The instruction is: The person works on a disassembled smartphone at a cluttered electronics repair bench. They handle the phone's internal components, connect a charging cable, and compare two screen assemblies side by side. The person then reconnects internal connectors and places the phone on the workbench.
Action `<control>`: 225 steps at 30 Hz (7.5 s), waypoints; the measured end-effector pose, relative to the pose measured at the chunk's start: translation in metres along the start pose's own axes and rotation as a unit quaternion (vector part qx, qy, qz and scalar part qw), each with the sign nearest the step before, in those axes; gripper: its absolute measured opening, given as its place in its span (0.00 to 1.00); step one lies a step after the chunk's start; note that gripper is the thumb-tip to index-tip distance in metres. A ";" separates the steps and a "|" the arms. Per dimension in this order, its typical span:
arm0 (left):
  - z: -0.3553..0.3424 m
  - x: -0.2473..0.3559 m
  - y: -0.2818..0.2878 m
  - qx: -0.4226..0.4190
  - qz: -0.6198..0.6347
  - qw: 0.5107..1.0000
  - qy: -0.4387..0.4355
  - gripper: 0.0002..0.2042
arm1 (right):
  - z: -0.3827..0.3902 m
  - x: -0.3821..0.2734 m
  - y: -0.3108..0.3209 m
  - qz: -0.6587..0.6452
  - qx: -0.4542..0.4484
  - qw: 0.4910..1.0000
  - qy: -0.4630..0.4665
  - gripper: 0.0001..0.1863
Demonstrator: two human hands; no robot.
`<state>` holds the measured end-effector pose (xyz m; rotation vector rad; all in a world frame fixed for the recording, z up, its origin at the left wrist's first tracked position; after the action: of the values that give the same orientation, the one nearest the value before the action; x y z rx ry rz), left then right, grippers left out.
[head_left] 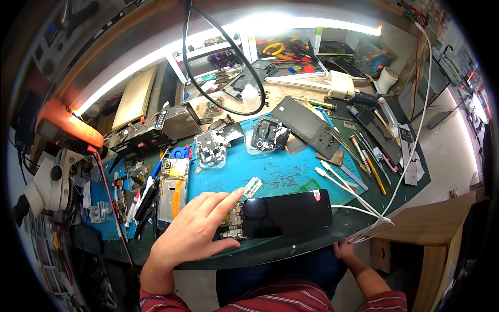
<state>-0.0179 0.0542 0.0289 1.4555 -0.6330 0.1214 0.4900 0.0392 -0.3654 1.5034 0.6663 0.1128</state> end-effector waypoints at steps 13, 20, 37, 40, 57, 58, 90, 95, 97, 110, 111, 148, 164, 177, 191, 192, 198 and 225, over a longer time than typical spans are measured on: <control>0.008 -0.002 -0.005 0.016 0.032 0.999 0.000 0.47 | -0.177 -0.253 0.293 -0.103 0.089 0.932 0.335 0.28; 0.008 -0.009 -0.007 0.084 0.060 0.994 -0.031 0.40 | -0.244 -0.259 0.302 -0.040 -0.112 0.940 0.320 0.44; 0.006 -0.018 -0.003 0.068 0.148 0.987 -0.012 0.24 | -0.274 -0.241 0.307 -0.242 -0.169 0.904 0.309 0.22; 0.007 -0.018 0.000 0.062 0.154 0.986 0.005 0.21 | -0.278 -0.241 0.311 -0.257 -0.193 0.905 0.279 0.20; -0.001 -0.015 -0.001 0.085 0.199 0.976 0.002 0.13 | -0.295 -0.234 0.312 -0.266 -0.228 0.912 0.215 0.26; -0.001 -0.015 -0.002 0.085 0.198 0.977 0.001 0.12 | -0.295 -0.234 0.313 -0.266 -0.228 0.912 0.213 0.27; 0.000 -0.018 0.001 0.071 0.184 0.980 -0.021 0.18 | -0.299 -0.231 0.316 -0.258 -0.255 0.914 0.182 0.29; -0.001 -0.019 0.000 0.071 0.187 0.979 -0.029 0.18 | -0.298 -0.231 0.318 -0.250 -0.259 0.916 0.177 0.30; -0.001 -0.019 0.000 0.075 0.190 0.978 -0.033 0.18 | -0.298 -0.232 0.319 -0.248 -0.258 0.917 0.176 0.30; -0.004 -0.020 -0.002 0.076 0.208 0.975 -0.020 0.20 | -0.313 -0.231 0.314 -0.272 -0.291 0.902 0.167 0.30; -0.004 -0.020 -0.002 0.072 0.204 0.976 -0.022 0.20 | -0.314 -0.231 0.314 -0.263 -0.297 0.903 0.165 0.30; -0.040 -0.001 -0.037 0.240 0.105 0.957 -0.121 0.13 | -0.258 -0.235 0.289 -0.129 0.132 0.911 0.368 0.13; -0.048 -0.015 -0.041 0.301 0.006 0.933 -0.196 0.19 | -0.256 -0.220 0.284 -0.067 0.232 0.875 0.419 0.20; -0.034 -0.012 -0.040 0.279 0.079 0.945 -0.153 0.17 | -0.243 -0.223 0.292 -0.135 0.168 0.897 0.386 0.16; 0.004 -0.007 -0.036 0.179 -0.013 0.948 -0.264 0.20 | -0.211 -0.225 0.302 -0.043 0.083 0.918 0.386 0.31; 0.007 -0.008 -0.033 0.190 -0.002 0.950 -0.247 0.21 | -0.213 -0.222 0.300 -0.063 0.062 0.928 0.363 0.41; 0.028 -0.032 -0.022 0.147 -0.010 0.983 -0.105 0.40 | -0.220 -0.221 0.297 -0.049 -0.019 0.940 0.338 0.48; 0.039 -0.039 -0.032 0.126 -0.022 0.988 -0.082 0.32 | -0.283 -0.281 0.333 0.003 -0.052 0.967 0.249 0.07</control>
<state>-0.0488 0.0248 -0.0180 1.7343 -0.7385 0.0484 0.2365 0.1901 0.0621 1.3812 1.0391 0.5347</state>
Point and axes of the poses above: each hand's wrist, its own z-axis away from the middle knuckle, its own y-axis out of the back of the hand, x = y × z, the point moved 1 cm from there along -z, towards the middle knuckle, and after that the axes turned 2 degrees about y, right-handed, at the moved point
